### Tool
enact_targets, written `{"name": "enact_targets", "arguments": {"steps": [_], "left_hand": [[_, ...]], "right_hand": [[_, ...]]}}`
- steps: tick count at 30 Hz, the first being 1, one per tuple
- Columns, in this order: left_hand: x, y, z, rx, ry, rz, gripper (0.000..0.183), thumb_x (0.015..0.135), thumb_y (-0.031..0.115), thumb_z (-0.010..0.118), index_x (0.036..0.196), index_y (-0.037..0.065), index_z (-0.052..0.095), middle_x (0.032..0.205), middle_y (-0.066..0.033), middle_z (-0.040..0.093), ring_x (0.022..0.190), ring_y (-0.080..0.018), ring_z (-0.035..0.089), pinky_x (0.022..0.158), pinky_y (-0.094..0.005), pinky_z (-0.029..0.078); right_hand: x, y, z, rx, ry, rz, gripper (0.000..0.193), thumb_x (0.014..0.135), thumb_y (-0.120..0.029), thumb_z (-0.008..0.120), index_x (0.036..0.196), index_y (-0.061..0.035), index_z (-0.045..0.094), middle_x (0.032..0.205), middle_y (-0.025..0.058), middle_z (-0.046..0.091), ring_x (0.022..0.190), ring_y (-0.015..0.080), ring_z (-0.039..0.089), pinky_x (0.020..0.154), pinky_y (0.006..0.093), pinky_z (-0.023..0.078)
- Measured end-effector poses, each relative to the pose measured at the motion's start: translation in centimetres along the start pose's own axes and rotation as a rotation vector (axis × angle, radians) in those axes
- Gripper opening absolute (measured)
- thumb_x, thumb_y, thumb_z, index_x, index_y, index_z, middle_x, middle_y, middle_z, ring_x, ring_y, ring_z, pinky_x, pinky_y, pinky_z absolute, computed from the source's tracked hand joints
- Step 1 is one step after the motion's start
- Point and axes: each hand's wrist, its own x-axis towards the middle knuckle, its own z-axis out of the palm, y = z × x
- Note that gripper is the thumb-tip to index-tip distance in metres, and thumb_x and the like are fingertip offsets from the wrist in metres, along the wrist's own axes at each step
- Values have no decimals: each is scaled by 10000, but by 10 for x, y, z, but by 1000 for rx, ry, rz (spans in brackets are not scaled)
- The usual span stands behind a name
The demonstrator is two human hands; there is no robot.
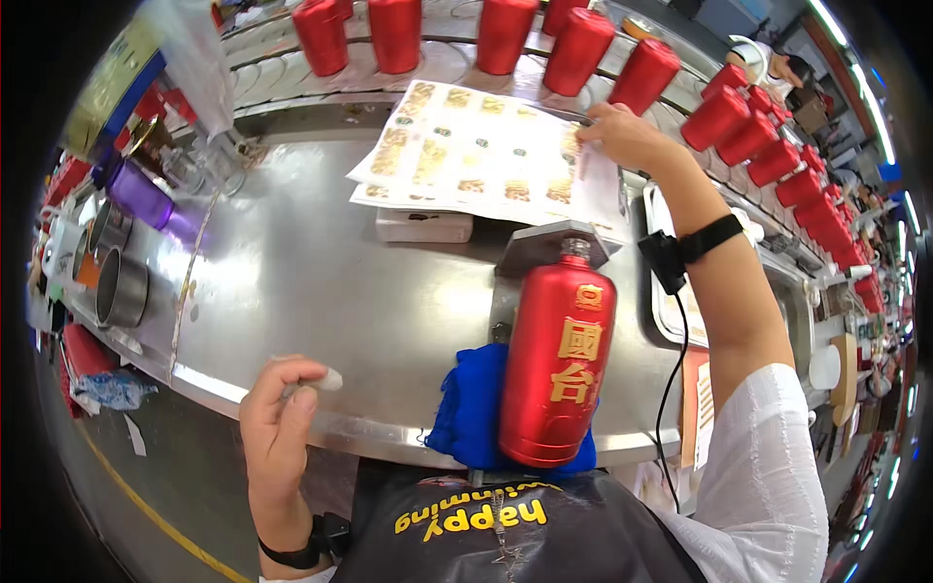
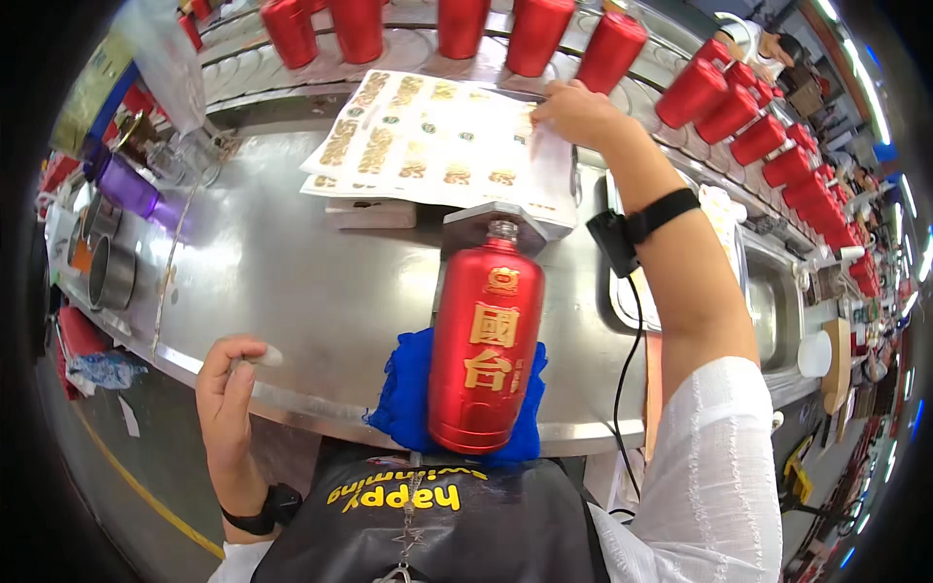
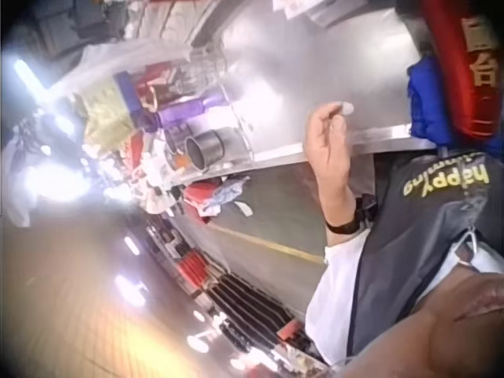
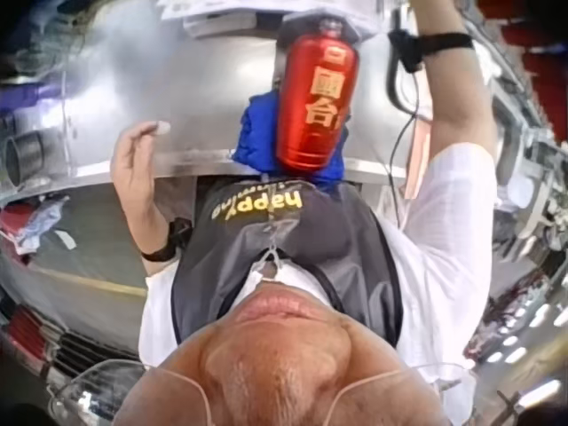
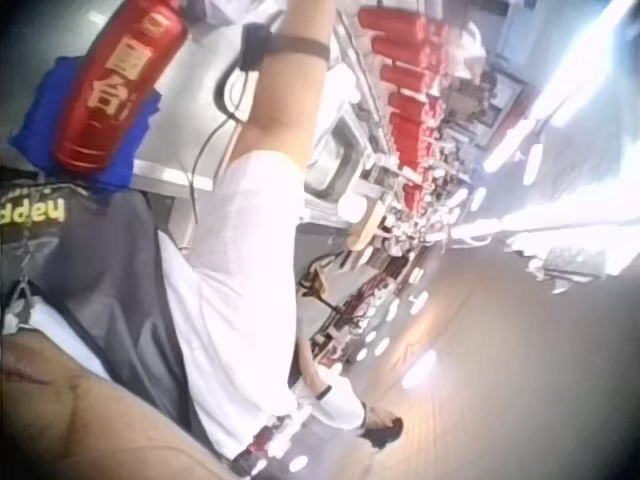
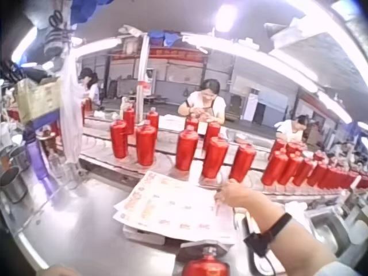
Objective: Applying and smoothing labels onto red liquor bottles on an assembly line.
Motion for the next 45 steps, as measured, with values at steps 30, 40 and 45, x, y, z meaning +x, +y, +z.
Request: {"name": "enact_targets", "arguments": {"steps": [30, 40, 45], "left_hand": [[-92, 0, -138, -88, 267, 152, 314, 953, 222, 510, 1071, -53, 606, 1000, -90, 640, 963, -148, 582, 871, -272, 424], [-46, -16, -57, -181, -8, 116, 163, 921, 119, 584, 995, -12, 648, 884, -40, 643, 794, -111, 573, 720, -237, 434], [-22, -24, 4, -114, -258, 275, 139, 912, 100, 586, 981, -2, 650, 871, -96, 648, 803, -173, 613, 755, -273, 465]], "right_hand": [[59, 105, -14, 83, 64, 50, 310, 916, -280, 632, 849, 20, 587, 752, 139, 599, 689, 244, 590, 661, 380, 471], [-55, -35, -136, 141, 174, 272, 293, 935, -276, 626, 1062, -16, 675, 962, 48, 667, 929, 124, 590, 836, 277, 446], [-113, -71, -170, 255, 437, 90, 308, 926, -272, 636, 1035, 15, 665, 1014, 64, 667, 985, 129, 589, 871, 274, 435]]}}
